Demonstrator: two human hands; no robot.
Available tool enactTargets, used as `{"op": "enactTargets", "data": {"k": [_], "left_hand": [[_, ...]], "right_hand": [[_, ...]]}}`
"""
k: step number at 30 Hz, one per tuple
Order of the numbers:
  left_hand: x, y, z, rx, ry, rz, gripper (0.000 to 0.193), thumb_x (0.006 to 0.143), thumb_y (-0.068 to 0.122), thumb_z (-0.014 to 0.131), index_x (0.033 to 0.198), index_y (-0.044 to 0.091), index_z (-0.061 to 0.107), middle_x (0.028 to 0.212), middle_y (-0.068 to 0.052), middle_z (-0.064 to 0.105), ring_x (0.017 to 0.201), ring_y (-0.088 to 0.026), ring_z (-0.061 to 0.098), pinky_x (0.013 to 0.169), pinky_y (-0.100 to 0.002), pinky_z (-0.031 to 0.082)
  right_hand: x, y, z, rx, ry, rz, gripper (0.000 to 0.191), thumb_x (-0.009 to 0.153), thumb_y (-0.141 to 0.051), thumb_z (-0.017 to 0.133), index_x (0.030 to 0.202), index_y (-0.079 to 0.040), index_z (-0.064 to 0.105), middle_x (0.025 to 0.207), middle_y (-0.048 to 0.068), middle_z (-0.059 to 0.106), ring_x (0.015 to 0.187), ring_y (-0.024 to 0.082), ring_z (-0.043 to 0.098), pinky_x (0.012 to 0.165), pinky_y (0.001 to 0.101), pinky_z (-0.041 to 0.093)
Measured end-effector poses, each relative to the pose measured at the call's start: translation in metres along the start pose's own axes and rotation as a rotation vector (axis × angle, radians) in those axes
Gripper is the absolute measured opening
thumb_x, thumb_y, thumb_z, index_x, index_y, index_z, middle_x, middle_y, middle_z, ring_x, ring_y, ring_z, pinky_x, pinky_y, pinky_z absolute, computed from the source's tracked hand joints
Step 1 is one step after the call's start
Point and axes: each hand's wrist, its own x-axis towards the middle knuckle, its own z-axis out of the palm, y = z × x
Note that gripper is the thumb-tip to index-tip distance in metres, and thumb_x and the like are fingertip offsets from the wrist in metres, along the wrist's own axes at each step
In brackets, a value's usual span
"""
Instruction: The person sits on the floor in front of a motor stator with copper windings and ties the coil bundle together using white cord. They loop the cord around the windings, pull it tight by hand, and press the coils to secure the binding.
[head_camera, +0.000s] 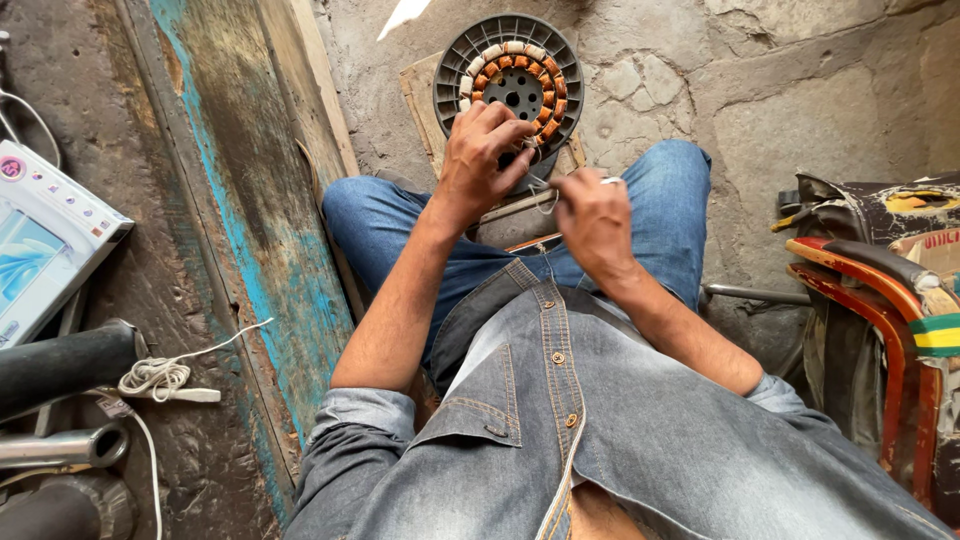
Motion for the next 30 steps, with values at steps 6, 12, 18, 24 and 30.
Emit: {"op": "enactTargets", "data": {"k": [6, 12, 18, 24, 30], "left_hand": [[-0.001, 0.002, 0.002, -0.005, 0.014, -0.012, 0.022, 0.086, 0.012, 0.082, 0.106, 0.01, 0.072, 0.1, -0.004, 0.063, 0.097, -0.024, 0.058, 0.088, -0.039, 0.045], [-0.001, 0.003, 0.0, -0.011, 0.025, 0.0, 0.021, 0.086, 0.012, 0.083, 0.104, 0.011, 0.072, 0.099, -0.004, 0.063, 0.098, -0.024, 0.058, 0.088, -0.039, 0.044], [-0.001, -0.002, 0.0, -0.029, 0.013, 0.023, 0.024, 0.084, 0.01, 0.083, 0.106, 0.01, 0.072, 0.1, -0.004, 0.062, 0.098, -0.024, 0.058, 0.088, -0.039, 0.045], [-0.001, -0.002, 0.003, -0.001, 0.016, 0.02, 0.025, 0.083, 0.011, 0.082, 0.106, 0.01, 0.072, 0.1, -0.005, 0.062, 0.098, -0.024, 0.057, 0.088, -0.04, 0.045], [-0.002, 0.002, 0.0, -0.02, -0.002, 0.005, 0.027, 0.083, 0.017, 0.086, 0.103, 0.009, 0.071, 0.098, -0.006, 0.06, 0.095, -0.024, 0.056, 0.086, -0.04, 0.043]], "right_hand": [[0.012, 0.023, -0.006, 0.221, 0.178, 0.193, 0.009, 0.101, -0.012, 0.07, 0.104, -0.003, 0.073, 0.099, 0.01, 0.068, 0.084, 0.02, 0.063, 0.074, 0.0366, 0.05], [0.026, 0.021, -0.008, 0.491, 0.204, 0.34, 0.012, 0.099, -0.014, 0.072, 0.102, -0.002, 0.073, 0.096, 0.007, 0.067, 0.076, 0.014, 0.059, 0.067, 0.0287, 0.048], [0.019, 0.023, -0.023, 0.697, 0.236, 0.118, 0.01, 0.103, -0.01, 0.069, 0.1, 0.0, 0.068, 0.097, 0.007, 0.064, 0.087, 0.013, 0.059, 0.079, 0.0286, 0.05], [0.005, -0.003, -0.01, 0.556, -0.051, -0.042, 0.007, 0.093, -0.007, 0.069, 0.095, -0.001, 0.068, 0.094, 0.009, 0.067, 0.088, 0.021, 0.066, 0.078, 0.0332, 0.052], [0.013, -0.022, 0.007, 0.487, -0.076, -0.139, 0.007, 0.089, -0.005, 0.07, 0.094, -0.001, 0.068, 0.091, 0.011, 0.065, 0.083, 0.023, 0.067, 0.076, 0.0354, 0.053]]}}
